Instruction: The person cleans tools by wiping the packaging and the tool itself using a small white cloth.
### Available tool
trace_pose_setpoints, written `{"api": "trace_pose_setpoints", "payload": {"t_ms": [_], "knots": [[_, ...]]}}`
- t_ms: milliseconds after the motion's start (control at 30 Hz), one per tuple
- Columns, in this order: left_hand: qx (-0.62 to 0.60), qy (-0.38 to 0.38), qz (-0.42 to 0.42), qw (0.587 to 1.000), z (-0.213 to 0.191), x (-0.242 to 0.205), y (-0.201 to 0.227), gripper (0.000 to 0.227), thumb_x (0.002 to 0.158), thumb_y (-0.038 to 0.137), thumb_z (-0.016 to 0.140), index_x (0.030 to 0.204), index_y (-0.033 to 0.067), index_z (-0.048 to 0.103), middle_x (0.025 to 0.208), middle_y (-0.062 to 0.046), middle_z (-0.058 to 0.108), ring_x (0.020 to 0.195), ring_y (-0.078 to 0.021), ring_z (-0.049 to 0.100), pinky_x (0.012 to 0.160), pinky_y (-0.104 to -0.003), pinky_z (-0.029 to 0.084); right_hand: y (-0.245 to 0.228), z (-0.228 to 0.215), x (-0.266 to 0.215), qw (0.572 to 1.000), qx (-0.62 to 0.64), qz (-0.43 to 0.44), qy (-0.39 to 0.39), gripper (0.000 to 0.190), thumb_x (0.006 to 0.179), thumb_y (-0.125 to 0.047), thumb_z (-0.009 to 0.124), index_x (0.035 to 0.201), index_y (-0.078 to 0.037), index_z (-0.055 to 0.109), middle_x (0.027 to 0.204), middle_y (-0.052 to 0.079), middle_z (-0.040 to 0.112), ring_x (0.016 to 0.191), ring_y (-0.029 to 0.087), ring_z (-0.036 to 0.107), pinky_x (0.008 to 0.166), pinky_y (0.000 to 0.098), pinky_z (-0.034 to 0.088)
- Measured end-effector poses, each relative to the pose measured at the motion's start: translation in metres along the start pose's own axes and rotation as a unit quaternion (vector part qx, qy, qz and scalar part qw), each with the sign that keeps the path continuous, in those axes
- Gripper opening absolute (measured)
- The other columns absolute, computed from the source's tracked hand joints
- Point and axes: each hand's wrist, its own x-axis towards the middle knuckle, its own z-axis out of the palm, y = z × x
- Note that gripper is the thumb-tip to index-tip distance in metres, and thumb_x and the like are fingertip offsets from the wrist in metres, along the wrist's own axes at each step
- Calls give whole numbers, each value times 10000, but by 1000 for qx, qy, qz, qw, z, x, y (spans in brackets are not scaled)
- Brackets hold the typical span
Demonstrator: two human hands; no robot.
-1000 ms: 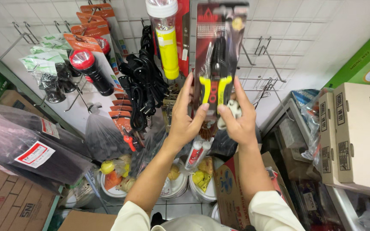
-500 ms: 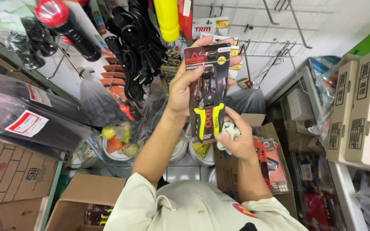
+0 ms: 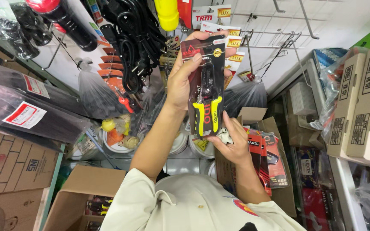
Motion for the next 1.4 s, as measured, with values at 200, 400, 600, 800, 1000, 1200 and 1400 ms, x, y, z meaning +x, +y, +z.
{"api": "trace_pose_setpoints", "payload": {"t_ms": [200,400,600,800,1000,1200,1400], "knots": [[16,24,13,999,-8,-2,-1,251,1145,136,482,1368,27,444,1496,-297,450,1335,-402,577,969,-508,600,-3,0,0,999,36,34,-8,834,758,-182,914,1438,83,509,946,130,655,820,219,609,741,329,504],[35,22,14,999,-10,-9,0,225,1161,145,476,1359,40,466,1459,-301,518,1165,-399,642,918,-466,607,0,-1,-2,998,50,47,-13,829,754,-188,918,1438,71,526,962,109,694,825,189,621,755,312,503],[62,108,39,991,-8,7,5,349,1104,194,444,1420,47,441,1422,-273,530,1150,-351,709,874,-449,628,-3,-4,0,993,95,60,26,781,812,-275,876,1420,77,538,1047,165,668,900,241,629,826,341,516],[42,96,8,994,-16,12,8,440,1139,323,444,1362,-45,534,1275,-279,694,933,-313,745,727,-398,622,0,-13,13,998,39,-33,39,735,814,-353,884,1332,85,602,1083,196,689,936,319,657,863,416,528],[33,133,-5,991,-28,10,3,438,1134,329,451,1252,-68,591,1124,-232,703,928,-322,750,739,-419,631,-1,-8,16,998,15,-45,51,736,811,-406,854,1303,87,617,1049,195,693,915,323,657,841,419,529],[56,128,19,990,-29,10,3,440,1138,320,451,1188,-83,620,1089,-225,712,896,-311,749,737,-406,629,10,0,8,998,25,-32,58,702,839,-396,850,1306,74,619,1041,180,693,911,315,646,837,415,526],[80,89,22,993,-15,9,4,327,1145,269,430,1348,27,511,1192,-257,706,934,-335,747,751,-410,628,18,9,-13,988,140,23,55,744,898,-305,842,1468,24,494,1174,147,672,1031,241,627,944,374,516]]}}
